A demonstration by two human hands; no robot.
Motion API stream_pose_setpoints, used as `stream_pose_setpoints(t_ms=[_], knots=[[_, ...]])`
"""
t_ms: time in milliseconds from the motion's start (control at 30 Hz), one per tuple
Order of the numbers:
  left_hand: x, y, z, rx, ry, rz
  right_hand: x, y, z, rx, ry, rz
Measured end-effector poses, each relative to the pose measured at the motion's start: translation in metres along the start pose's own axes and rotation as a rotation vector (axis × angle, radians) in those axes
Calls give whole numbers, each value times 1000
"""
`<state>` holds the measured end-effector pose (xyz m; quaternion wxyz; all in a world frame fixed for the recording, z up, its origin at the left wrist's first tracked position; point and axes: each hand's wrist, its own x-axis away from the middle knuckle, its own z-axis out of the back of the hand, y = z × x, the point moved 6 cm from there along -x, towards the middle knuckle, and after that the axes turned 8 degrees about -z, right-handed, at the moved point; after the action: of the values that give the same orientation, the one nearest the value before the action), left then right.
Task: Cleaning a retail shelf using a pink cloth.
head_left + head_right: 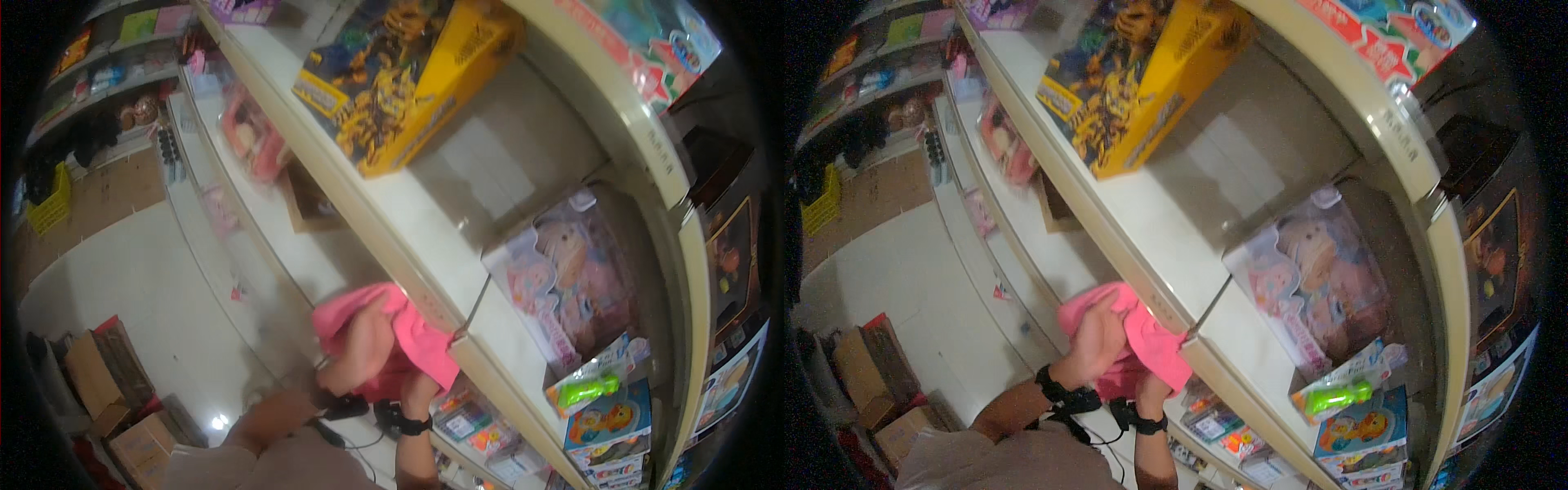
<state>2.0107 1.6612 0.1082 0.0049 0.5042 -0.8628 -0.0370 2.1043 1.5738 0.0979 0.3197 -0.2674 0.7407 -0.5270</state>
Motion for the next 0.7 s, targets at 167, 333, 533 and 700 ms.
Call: stream_pose_setpoints(t_ms=[167, 333, 533, 700], knots=[[-12, 13, 6, 10, 68, -119, -7, 10, -17, -162, 23, 61], [-30, 29, 18, -100, 69, -51, -18, 23, -21, -269, 88, -1], [-36, 7, 33, -4, 35, 71, -26, 71, -7, -305, 137, -6], [-31, 17, 36, -15, -15, 72, -11, 76, 0, 187, 20, -28]])
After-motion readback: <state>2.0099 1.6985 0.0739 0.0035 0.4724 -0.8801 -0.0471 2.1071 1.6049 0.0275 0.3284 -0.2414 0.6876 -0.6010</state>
